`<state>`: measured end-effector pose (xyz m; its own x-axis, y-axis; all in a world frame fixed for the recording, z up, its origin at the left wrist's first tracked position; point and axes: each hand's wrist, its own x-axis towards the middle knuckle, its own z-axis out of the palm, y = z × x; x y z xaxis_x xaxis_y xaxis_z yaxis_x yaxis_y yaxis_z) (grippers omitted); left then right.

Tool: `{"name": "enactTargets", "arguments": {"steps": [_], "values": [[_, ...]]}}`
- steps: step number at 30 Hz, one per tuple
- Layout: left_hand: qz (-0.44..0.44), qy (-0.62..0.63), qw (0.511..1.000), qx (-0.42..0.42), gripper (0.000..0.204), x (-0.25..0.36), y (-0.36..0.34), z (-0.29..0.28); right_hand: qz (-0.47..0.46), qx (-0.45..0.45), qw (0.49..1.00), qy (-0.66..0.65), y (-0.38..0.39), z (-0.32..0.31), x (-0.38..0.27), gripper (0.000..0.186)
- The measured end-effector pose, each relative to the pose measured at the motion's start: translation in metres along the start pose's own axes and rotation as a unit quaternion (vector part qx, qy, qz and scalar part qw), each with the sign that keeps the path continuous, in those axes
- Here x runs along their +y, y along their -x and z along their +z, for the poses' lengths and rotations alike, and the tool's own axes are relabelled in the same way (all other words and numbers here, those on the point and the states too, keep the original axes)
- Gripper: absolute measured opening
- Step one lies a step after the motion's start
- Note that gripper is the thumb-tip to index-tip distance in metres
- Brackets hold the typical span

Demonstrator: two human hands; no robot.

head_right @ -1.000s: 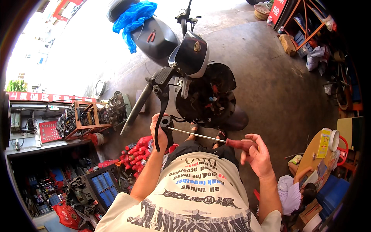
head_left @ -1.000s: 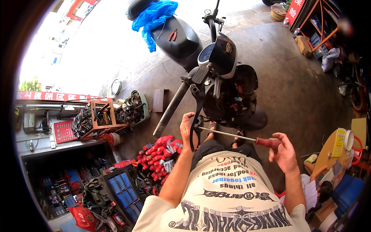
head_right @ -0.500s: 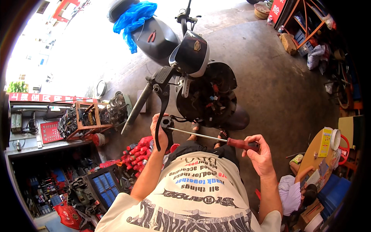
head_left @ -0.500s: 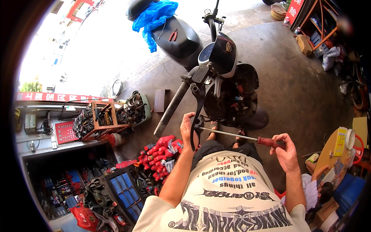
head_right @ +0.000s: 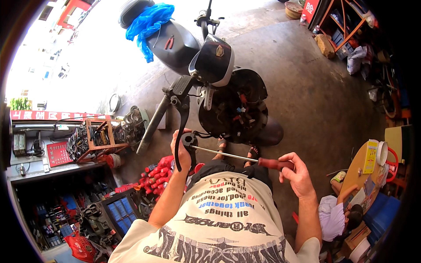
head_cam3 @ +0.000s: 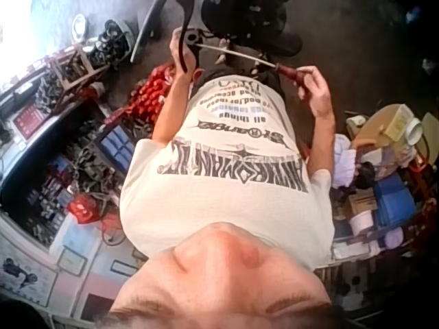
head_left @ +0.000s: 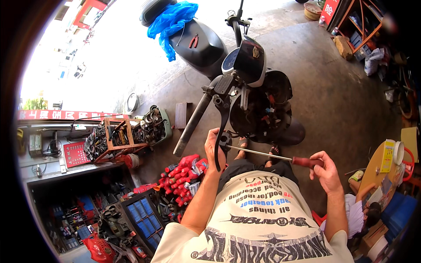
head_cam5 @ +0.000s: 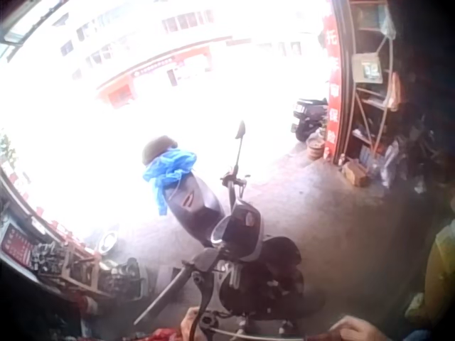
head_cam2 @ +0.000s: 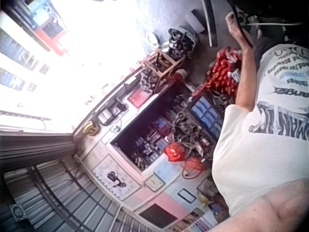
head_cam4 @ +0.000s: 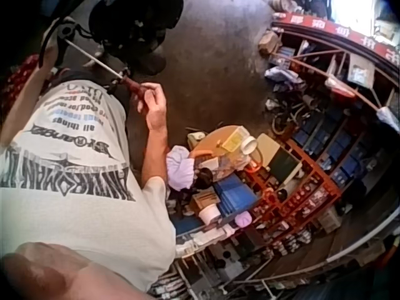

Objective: The person repairs a scooter's handlebar assembly in a workshop. They use a screwdriver to tighten screws on the handlebar grip and throttle, then connect a small electrical component to the wiring harness.

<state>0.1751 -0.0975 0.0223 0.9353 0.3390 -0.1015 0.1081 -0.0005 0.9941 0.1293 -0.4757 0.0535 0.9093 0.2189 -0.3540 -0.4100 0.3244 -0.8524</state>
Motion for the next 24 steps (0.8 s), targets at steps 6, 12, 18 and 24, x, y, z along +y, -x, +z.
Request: {"name": "enactTargets", "arguments": {"steps": [6, 12, 18, 24], "values": [[0.054, -0.061, 0.997, 0.009, 0.048, 0.010, 0.000, 0.004, 0.126, -0.049, 0.990, -0.033, -0.003, -0.004, -0.017, 0.026], [0.048, -0.050, 0.998, 0.006, 0.048, 0.012, 0.001, 0.003, 0.109, 0.021, 0.993, -0.051, 0.000, 0.022, -0.030, 0.027], [0.024, -0.012, 1.000, -0.010, 0.046, 0.005, -0.003, 0.002, 0.006, 0.006, 1.000, 0.024, 0.002, 0.008, 0.003, 0.036], [0.001, 0.020, 1.000, -0.013, 0.045, -0.001, -0.003, -0.001, 0.054, -0.009, 0.998, 0.026, 0.000, 0.004, -0.003, 0.033]]}}
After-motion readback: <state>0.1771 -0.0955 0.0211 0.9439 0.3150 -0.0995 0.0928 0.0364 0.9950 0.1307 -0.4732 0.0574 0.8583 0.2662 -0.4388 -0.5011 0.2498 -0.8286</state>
